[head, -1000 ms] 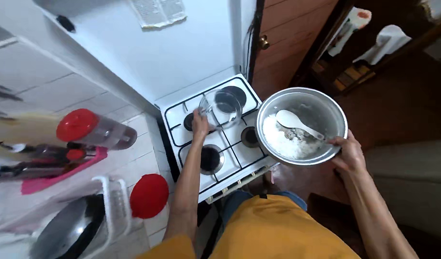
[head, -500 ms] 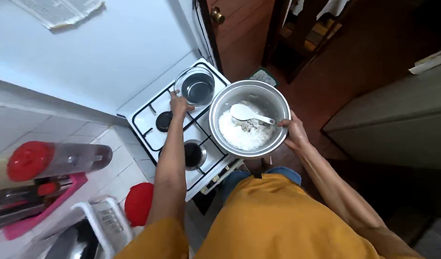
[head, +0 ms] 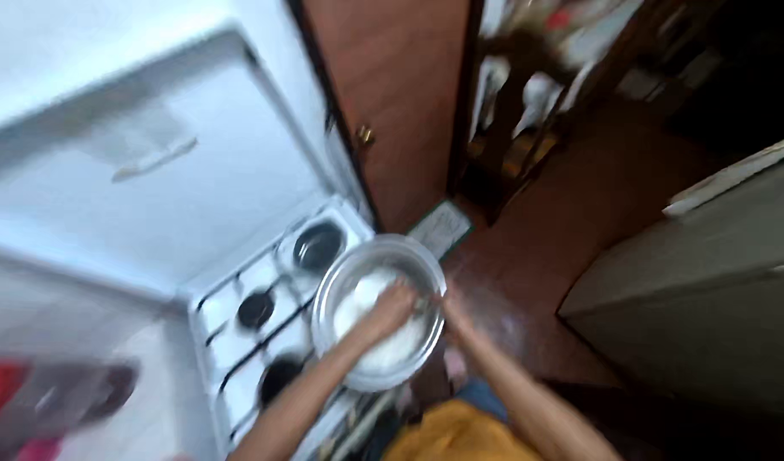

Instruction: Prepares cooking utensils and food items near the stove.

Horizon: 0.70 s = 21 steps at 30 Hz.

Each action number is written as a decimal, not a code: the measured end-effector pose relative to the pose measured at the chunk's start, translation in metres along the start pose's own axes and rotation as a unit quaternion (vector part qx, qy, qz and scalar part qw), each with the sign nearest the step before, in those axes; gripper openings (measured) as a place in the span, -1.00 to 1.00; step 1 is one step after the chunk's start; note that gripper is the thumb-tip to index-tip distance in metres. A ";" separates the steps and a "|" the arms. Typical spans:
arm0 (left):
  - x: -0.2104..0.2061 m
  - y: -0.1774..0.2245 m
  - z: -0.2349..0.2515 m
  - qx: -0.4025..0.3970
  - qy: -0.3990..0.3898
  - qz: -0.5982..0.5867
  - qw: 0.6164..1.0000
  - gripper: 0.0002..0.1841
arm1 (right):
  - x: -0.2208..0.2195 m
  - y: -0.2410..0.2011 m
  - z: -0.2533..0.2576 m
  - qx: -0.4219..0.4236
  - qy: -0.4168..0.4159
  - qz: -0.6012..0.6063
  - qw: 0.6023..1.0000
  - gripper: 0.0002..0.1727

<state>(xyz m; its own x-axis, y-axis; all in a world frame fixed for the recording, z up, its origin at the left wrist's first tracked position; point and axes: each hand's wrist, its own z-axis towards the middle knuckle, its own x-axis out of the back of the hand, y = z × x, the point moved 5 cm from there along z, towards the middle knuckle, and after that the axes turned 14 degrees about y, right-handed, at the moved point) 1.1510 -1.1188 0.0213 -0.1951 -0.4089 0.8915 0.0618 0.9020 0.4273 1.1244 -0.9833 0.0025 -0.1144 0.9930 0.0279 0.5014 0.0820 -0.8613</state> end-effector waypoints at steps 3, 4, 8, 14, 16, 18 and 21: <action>0.008 0.012 0.017 0.004 -0.011 0.016 1.000 -0.63 | 0.002 -0.009 0.002 -0.016 -0.020 0.028 0.999 -0.42; 0.007 0.009 0.019 0.005 -0.020 0.022 1.000 -0.62 | 0.000 -0.003 0.005 -0.027 -0.032 0.050 0.998 -0.42; -0.006 -0.009 0.024 -0.011 -0.017 0.042 0.999 -0.63 | 0.001 0.005 0.016 -0.018 -0.066 0.073 0.995 -0.34; -0.013 -0.028 0.031 -0.026 -0.007 0.039 0.999 -0.66 | 0.073 -0.126 -0.021 0.283 -0.061 0.121 0.950 -0.30; -0.013 -0.027 0.030 -0.010 -0.015 0.058 0.998 -0.66 | 0.111 -0.216 -0.069 0.427 -0.114 0.178 0.879 -0.16; -0.011 -0.023 0.030 0.004 -0.027 0.082 0.996 -0.67 | 0.147 -0.298 -0.133 0.521 -0.192 0.215 0.803 -0.18; -0.011 -0.017 0.028 0.001 -0.040 0.115 0.993 -0.67 | 0.198 -0.393 -0.196 0.653 -0.249 0.269 0.663 -0.43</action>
